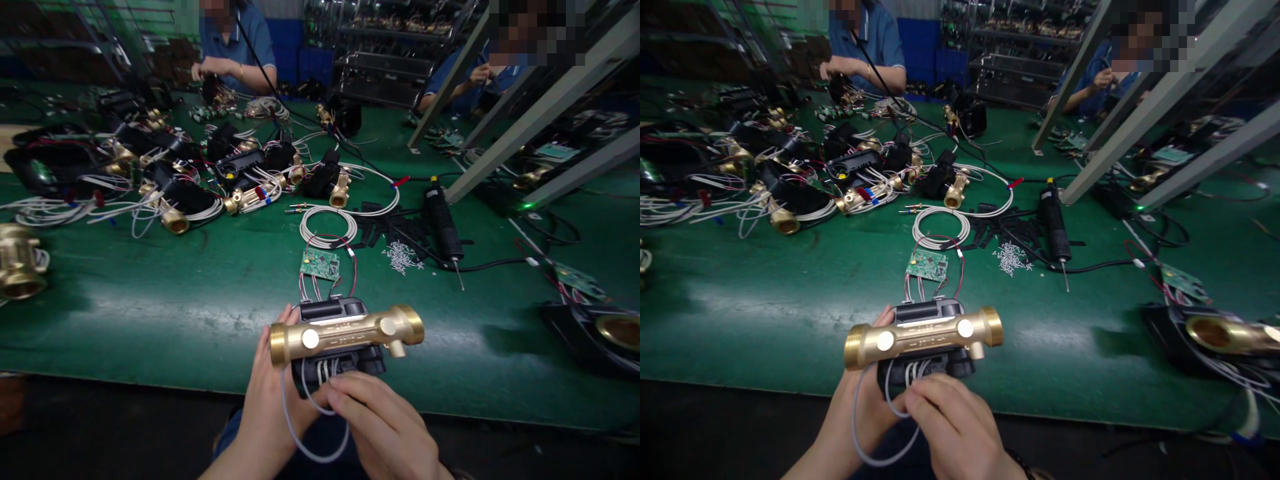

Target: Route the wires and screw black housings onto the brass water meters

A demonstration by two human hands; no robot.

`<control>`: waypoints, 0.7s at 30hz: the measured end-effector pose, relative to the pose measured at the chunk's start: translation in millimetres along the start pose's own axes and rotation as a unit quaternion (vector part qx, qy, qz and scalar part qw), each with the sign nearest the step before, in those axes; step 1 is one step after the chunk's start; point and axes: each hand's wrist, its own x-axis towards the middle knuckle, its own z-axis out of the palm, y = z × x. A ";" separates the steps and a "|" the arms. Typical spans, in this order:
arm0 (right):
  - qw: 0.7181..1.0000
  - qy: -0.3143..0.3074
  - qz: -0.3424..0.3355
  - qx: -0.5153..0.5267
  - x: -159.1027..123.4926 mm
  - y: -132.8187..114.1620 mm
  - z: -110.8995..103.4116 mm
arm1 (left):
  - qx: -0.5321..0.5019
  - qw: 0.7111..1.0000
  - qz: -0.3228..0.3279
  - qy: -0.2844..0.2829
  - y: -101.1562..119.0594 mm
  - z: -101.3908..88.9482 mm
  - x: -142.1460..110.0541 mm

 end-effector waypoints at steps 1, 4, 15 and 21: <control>1.000 -0.004 -0.005 -0.005 -0.1 0.3 -2.0 | -0.006 1.000 -0.008 -0.004 0.2 0.1 -0.6; 0.999 -0.007 -0.007 -0.034 -4.7 2.5 -7.8 | -0.031 0.999 -0.040 -0.012 2.0 0.2 -1.4; 0.989 -0.065 -0.076 -0.106 13.4 1.1 -21.1 | -0.293 0.930 -0.114 -0.191 -16.3 -53.0 -2.6; 0.991 -0.046 -0.095 -0.079 4.5 7.3 -17.5 | -0.146 0.974 -0.162 -0.056 5.0 -14.7 -4.5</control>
